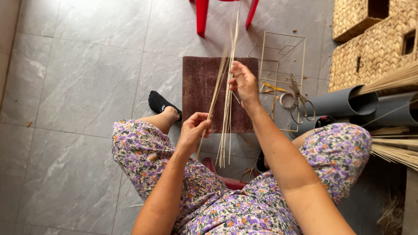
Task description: The person sits on a low stool and trims thin bamboo sticks with scissors, then aligns and arranges the trimmed sticks against a wire frame resting on a small board, working the sticks on their lap and gathering them into a bundle.
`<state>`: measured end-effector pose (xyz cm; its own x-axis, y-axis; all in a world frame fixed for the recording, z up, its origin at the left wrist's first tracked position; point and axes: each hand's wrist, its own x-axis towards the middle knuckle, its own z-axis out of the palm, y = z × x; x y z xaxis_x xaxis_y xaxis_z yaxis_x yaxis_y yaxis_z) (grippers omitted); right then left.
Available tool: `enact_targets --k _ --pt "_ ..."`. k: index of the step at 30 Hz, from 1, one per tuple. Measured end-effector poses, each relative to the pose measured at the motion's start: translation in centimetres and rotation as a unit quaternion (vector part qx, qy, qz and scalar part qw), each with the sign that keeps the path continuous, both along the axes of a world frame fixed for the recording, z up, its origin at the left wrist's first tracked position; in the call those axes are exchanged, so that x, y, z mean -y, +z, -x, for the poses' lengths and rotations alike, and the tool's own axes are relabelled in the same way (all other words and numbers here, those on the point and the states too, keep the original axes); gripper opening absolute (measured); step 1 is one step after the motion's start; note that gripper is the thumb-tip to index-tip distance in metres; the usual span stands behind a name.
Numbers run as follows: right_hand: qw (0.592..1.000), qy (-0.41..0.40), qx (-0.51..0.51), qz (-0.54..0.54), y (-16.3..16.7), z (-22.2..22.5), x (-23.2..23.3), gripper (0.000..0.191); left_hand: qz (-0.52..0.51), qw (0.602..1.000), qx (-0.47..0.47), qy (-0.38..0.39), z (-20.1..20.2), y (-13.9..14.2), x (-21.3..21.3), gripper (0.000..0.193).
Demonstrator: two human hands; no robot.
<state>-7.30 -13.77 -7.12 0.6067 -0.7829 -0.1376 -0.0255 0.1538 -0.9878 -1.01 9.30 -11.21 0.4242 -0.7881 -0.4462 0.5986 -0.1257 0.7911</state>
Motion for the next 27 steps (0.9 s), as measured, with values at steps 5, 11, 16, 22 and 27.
enact_targets --k 5,11,16,22,27 --pt "0.995 0.058 0.049 -0.065 2.2 3.1 -0.3 0.047 -0.03 0.997 0.029 -0.071 1.4 1.5 0.0 0.009" --pt "0.992 0.07 0.048 -0.098 2.4 8.3 3.1 0.062 -0.006 0.998 0.054 -0.035 2.7 4.1 -0.1 0.02" --pt "0.996 0.031 0.03 -0.075 3.4 13.8 7.0 0.063 -0.038 0.995 0.052 -0.071 2.8 5.2 0.0 0.02" --pt "0.987 -0.103 0.111 -0.049 5.6 20.7 11.3 0.06 -0.034 0.991 0.077 -0.103 2.8 5.2 0.5 0.02" --pt "0.949 -0.258 0.179 -0.026 8.4 29.6 10.5 0.051 -0.067 0.988 0.102 -0.098 2.9 5.1 1.3 0.02"
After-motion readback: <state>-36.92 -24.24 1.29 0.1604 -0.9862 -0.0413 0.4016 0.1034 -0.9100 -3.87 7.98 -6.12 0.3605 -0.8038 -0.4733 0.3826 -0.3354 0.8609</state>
